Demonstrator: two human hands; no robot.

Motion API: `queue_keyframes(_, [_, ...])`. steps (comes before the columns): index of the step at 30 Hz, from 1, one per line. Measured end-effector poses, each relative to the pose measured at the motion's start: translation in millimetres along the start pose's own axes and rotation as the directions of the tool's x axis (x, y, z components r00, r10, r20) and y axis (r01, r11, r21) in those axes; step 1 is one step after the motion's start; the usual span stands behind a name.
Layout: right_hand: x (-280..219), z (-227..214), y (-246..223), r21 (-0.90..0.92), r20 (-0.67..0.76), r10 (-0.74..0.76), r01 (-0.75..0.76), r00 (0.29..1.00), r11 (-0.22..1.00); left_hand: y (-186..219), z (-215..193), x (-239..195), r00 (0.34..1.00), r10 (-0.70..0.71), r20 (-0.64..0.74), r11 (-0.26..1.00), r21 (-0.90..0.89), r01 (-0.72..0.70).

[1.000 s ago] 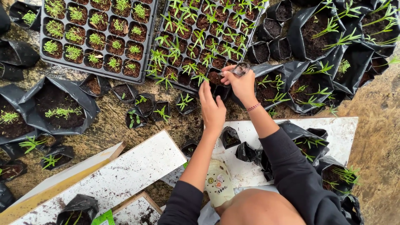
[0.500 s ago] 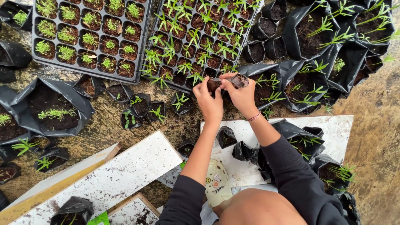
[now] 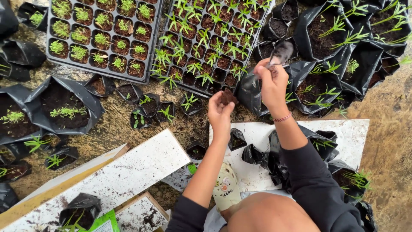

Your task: The person is potting small seedlings into black plastic nursery bags. They scoop soil from a large white bag and fill the bags, then place the seedlings inside and arrange them on a white board.

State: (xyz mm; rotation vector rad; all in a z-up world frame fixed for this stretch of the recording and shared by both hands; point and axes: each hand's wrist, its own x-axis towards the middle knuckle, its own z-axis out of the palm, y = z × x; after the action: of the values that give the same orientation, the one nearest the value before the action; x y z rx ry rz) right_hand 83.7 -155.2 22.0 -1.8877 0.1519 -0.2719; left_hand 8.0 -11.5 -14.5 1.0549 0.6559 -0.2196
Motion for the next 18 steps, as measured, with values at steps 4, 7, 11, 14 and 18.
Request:
queue_keyframes(4, [-7,-5,-29,0.038,0.073,0.136,-0.139,0.988,0.99,17,-1,-29,0.999,0.018,0.047,0.998,-0.062,-0.015])
queue_keyframes(7, [-13,-5,-60,0.076,0.195,0.256,-0.274,0.947,0.959,46,-4,-54,0.996,0.023,0.083,0.998,-0.062,-0.018])
queue_keyframes(11, [-29,5,-106,0.052,0.339,0.324,-0.362,0.883,0.931,95,-16,-91,0.994,0.01,0.109,0.999,-0.04,-0.006])
queue_keyframes(14, [-40,16,-111,0.08,0.441,0.329,-0.402,0.835,0.912,135,-33,-107,0.986,0.055,0.159,0.997,-0.057,-0.046])
queue_keyframes(18, [-56,45,-161,0.193,0.561,0.254,-0.422,0.788,0.886,173,-74,-120,0.971,0.085,0.224,0.996,-0.059,-0.073])
